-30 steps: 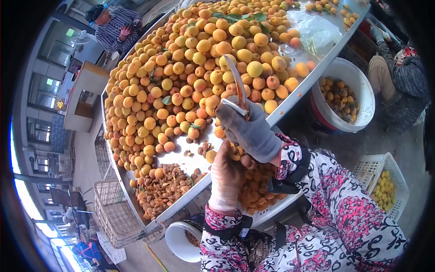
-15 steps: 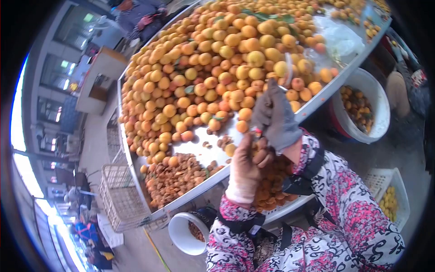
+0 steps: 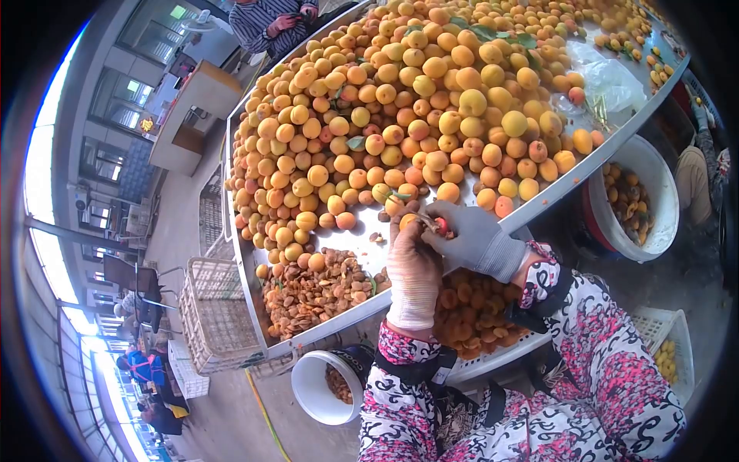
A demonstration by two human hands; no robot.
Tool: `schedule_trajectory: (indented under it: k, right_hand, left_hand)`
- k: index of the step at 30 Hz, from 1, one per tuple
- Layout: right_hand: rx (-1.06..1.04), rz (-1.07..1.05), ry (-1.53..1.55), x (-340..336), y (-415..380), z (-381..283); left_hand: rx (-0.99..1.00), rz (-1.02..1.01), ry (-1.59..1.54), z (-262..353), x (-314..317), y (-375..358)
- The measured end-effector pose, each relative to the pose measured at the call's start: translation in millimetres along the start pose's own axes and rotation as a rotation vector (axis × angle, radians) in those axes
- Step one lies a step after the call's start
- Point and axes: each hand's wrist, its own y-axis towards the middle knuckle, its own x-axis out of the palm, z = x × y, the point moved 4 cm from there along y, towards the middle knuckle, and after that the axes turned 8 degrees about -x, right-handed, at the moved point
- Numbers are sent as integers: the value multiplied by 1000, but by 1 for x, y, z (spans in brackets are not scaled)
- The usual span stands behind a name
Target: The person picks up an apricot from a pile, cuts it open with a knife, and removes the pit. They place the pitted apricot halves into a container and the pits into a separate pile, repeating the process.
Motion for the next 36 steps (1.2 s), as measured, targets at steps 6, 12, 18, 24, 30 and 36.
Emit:
schedule_trajectory:
  k: [6,12,18,24,30,36]
  right_hand:
    - [56,-100,-131,1,-2,7]
    - [178,172,-35,-20,8,39]
    - [222,184,-2,-22,11,48]
    - [190,198,125,-20,6,49]
    - [129,181,191,-9,4,48]
    - [100,128,187,-8,0,45]
  left_hand:
    - [340,14,782,8,6,-8]
    - [-13,35,587,21,17,-33]
    - [-347,-411,1278,3,37,-65]
    - [-97,20,990,61,10,-44]
    - [234,535,1681,140,-89,42]
    - [93,547,1884,136,-109,71]
